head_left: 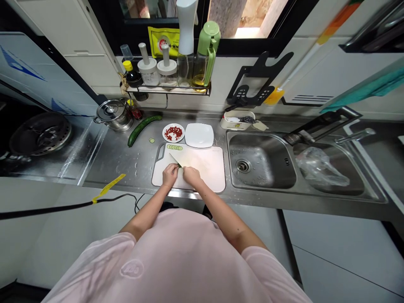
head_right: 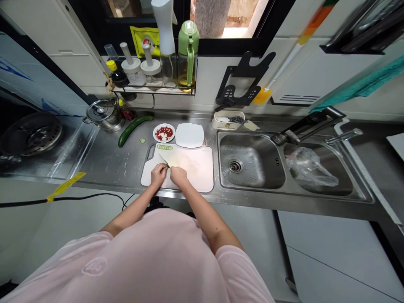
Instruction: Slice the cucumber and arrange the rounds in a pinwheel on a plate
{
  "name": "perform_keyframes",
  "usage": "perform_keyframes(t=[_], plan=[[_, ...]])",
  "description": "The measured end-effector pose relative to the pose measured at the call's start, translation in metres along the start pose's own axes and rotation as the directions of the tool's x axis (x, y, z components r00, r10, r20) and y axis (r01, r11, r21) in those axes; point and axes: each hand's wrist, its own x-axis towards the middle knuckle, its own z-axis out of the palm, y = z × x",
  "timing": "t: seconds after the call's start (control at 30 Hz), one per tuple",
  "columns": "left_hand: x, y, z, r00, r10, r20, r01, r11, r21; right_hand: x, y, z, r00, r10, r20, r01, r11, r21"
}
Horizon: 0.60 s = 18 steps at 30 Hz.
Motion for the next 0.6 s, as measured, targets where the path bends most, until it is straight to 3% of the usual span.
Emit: perform_keyframes(t=[0.6], plan=[[-0.001,-0.001,0.0,1.0,-0.008,-0.005,0.008,1.0,0.019,-0.045,0.029,0.017,0.999,0.025,0.041,-0.024,0.999,-0.037]])
